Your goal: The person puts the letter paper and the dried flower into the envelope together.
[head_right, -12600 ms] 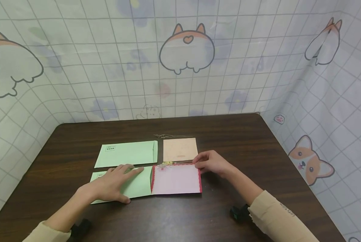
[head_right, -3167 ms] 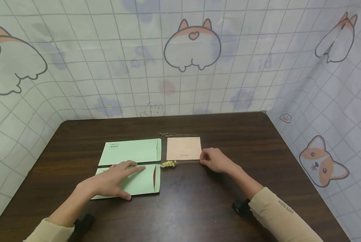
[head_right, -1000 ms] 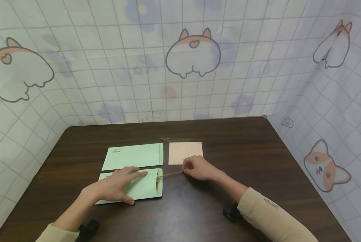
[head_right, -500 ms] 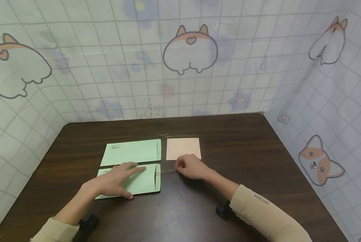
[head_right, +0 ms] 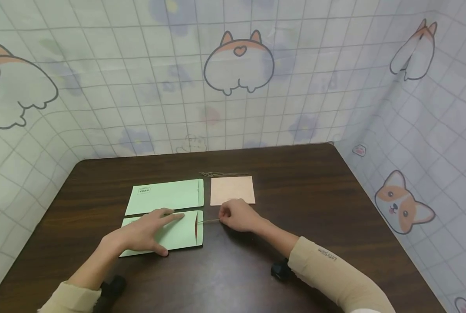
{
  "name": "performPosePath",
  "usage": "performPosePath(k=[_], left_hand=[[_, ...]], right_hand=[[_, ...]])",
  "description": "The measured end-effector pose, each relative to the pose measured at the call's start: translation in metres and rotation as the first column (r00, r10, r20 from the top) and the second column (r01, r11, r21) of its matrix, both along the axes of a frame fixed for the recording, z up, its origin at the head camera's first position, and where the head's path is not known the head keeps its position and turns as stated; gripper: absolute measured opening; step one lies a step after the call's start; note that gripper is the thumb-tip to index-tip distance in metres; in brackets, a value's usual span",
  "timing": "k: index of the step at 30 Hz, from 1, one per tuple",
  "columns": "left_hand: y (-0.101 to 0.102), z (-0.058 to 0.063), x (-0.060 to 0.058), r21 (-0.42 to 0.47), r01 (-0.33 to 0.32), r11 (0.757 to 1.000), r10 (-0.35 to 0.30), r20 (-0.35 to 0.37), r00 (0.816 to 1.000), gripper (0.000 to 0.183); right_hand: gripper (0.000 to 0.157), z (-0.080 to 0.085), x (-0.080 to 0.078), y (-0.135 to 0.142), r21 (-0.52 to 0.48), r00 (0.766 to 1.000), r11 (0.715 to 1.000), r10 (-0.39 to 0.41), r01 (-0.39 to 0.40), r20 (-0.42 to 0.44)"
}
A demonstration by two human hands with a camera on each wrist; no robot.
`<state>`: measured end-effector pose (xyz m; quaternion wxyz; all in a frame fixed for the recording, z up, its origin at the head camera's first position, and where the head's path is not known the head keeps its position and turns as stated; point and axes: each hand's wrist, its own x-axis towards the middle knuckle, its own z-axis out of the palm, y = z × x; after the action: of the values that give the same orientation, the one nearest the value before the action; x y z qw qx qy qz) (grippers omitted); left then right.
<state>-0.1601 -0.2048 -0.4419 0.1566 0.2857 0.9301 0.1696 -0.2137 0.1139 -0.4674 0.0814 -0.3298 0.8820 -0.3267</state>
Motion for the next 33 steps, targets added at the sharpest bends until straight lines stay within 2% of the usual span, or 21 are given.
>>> performPosePath(k=[13,21,26,33], left_hand=[[0.004,-0.002,0.000,-0.007,0.007,1.000,-0.007,-0.006,1.000,0.099],[0.007,0.001,0.000,-0.023,0.025,0.999,-0.025,-0.009,1.000,0.100],[0.009,0.000,-0.002,-0.013,0.039,0.999,-0.039,-0.047,0.998,0.099],[0.013,0.000,-0.004,-0.007,0.051,0.999,-0.052,-0.049,0.997,0.099]], right_hand=[[0.013,-0.003,-0.002,-0.007,0.002,1.000,1.000,-0.009,0.009,-0.020],[0.011,-0.001,-0.001,-0.016,0.014,1.000,1.000,-0.013,0.013,0.014],[0.010,0.002,0.000,-0.018,-0.018,0.999,0.999,-0.028,0.028,0.029],[0.013,0.003,0.000,-0.022,-0.073,0.996,0.996,-0.054,0.059,0.076]])
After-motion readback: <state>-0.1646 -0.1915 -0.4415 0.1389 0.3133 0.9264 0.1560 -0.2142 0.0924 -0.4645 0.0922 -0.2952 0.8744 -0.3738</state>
